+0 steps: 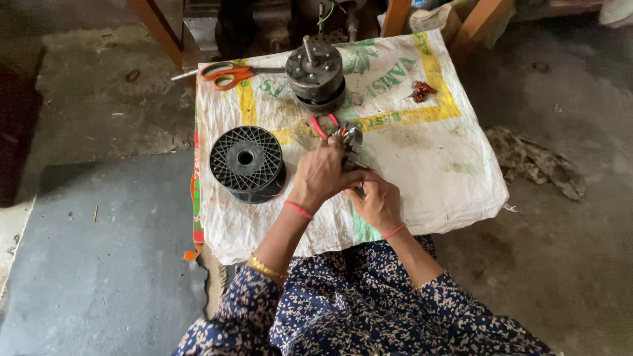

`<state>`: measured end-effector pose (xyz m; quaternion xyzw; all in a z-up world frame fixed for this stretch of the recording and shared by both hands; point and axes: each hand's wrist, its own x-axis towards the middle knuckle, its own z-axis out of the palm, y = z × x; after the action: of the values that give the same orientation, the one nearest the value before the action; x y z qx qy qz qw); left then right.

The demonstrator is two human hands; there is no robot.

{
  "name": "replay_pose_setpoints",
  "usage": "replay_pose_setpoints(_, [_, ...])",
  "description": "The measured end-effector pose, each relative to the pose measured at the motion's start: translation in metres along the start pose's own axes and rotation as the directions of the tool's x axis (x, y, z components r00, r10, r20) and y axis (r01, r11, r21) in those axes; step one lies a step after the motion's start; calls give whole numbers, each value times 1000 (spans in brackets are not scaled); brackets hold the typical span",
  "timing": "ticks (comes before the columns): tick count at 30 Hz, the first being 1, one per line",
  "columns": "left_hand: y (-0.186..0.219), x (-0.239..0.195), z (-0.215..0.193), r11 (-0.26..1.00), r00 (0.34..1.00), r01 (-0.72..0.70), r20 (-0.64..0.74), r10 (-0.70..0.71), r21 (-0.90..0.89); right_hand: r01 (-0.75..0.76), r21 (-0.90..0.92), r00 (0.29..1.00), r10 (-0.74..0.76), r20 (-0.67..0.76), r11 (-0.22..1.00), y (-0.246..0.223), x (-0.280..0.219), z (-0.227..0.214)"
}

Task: The person sits on the floor and uses a small metal tool to adjust or clean the slots of a motor armature. They repeatedly insert the tool into the slots and rotate the component while working.

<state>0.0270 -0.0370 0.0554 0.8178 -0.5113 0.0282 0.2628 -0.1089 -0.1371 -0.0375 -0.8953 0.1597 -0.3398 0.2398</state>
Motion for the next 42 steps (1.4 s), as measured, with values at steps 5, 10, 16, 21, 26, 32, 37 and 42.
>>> replay_pose_setpoints(5, [18,-51,-6,993,985,99,-136,-108,-70,-146,91,989,147,-11,985,2,-5,-5])
replay_pose_setpoints(10, [43,-74,23,944,929,-315,-171,327,96,-272,271,957,289,-26,923,6,-45,-33])
replay_pose_setpoints(16, [44,-38,80,894,930,-365,57,363,261,-352,278,935,351,56,893,12,-61,-66])
replay_pose_setpoints(21, [34,-57,96,985,990,-133,39,138,-107,-336,310,940,293,177,890,13,-28,-101])
replay_pose_setpoints(26, [39,-64,84,867,978,-128,-209,28,-482,-232,271,970,201,139,934,8,18,-95])
replay_pose_setpoints(32, [48,-67,51,467,991,105,54,-122,-878,-82,505,969,-51,244,859,14,45,-64])
replay_pose_setpoints(37, [46,-55,42,161,964,242,218,-152,-957,-332,602,894,40,445,726,27,45,-58])
replay_pose_setpoints(42, [38,-40,22,360,974,226,198,-113,-905,-351,572,860,12,511,741,31,51,-64])
